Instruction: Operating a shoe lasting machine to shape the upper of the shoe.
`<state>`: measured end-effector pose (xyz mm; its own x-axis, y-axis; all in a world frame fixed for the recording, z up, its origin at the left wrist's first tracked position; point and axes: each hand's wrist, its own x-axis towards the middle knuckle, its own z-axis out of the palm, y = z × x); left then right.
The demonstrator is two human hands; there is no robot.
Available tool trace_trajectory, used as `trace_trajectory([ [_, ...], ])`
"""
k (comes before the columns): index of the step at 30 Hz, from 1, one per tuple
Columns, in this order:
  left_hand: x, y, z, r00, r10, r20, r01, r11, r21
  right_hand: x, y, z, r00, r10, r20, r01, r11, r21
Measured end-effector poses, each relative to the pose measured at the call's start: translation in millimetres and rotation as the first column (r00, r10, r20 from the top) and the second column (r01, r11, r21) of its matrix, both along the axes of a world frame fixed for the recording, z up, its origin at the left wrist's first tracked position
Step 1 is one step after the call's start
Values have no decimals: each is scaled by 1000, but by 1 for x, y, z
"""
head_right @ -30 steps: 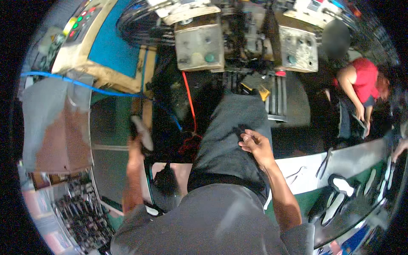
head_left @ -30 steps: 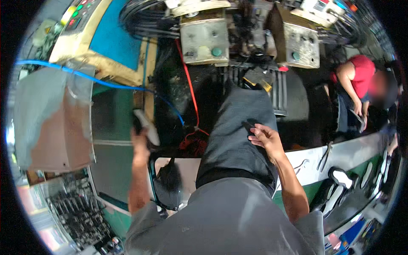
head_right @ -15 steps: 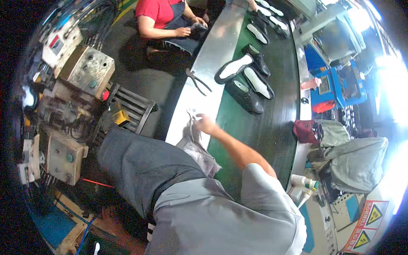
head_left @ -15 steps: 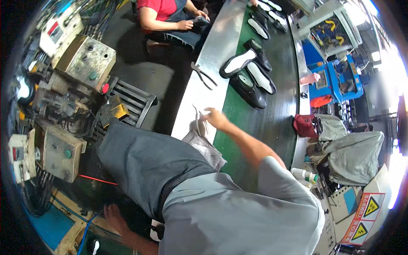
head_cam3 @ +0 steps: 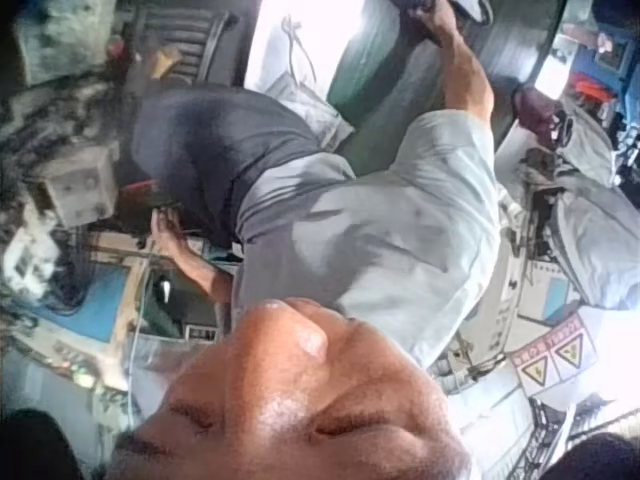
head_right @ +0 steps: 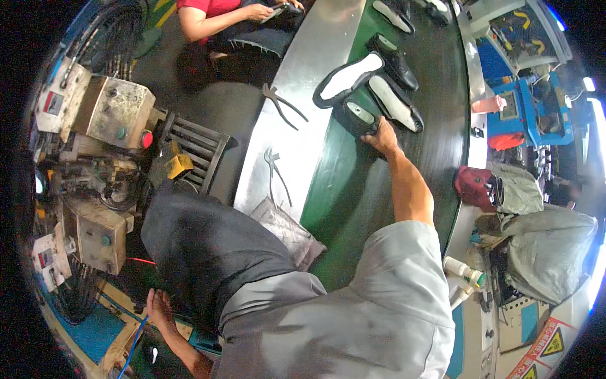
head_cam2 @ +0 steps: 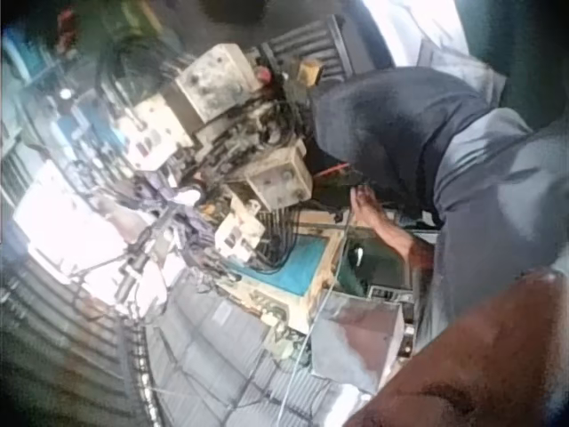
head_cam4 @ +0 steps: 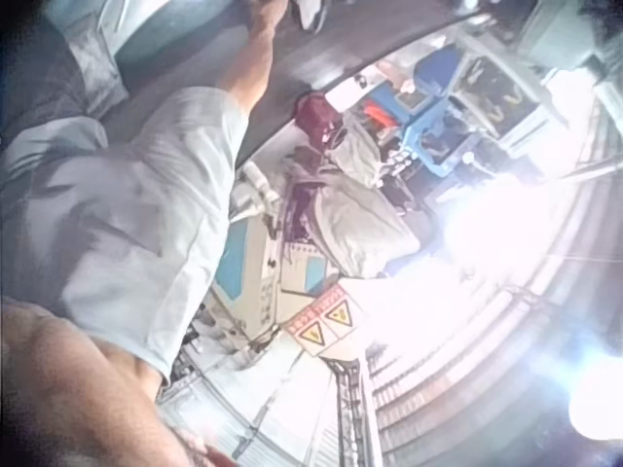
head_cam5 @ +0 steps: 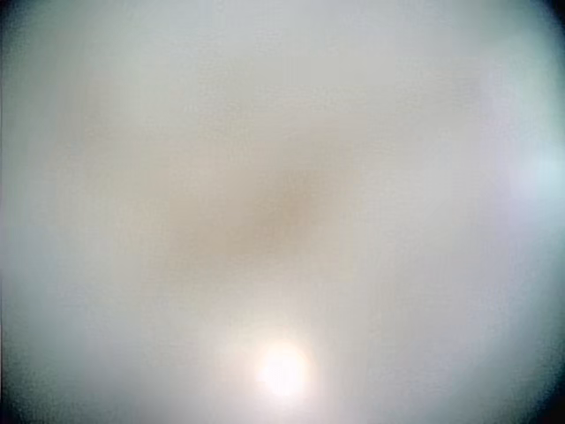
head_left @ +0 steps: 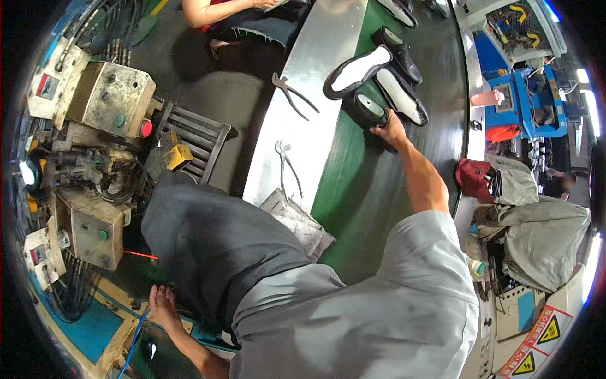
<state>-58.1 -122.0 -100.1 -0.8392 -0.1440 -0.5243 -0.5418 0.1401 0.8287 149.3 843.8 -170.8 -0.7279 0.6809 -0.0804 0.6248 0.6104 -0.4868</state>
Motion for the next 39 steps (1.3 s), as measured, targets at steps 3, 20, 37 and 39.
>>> trace_trajectory([
  [3, -11, 22, 20, 998, 41, -55, -39, 999, 26, -20, -43, 10, 975, -75, 211, 61, 996, 72],
  [20, -22, 375, 53, 733, -647, -211, 572, 417, 707, -36, -328, 131, 874, -476, -98, -138, -49, -989],
  [37, 15, 208, 62, 948, 36, -315, 206, 684, 700, -244, -520, 145, 774, 534, -340, -541, 278, -794],
  [39, 30, 206, 56, 968, 45, -246, 165, 625, 763, -241, -504, 148, 750, 587, -304, -523, 245, -817],
])
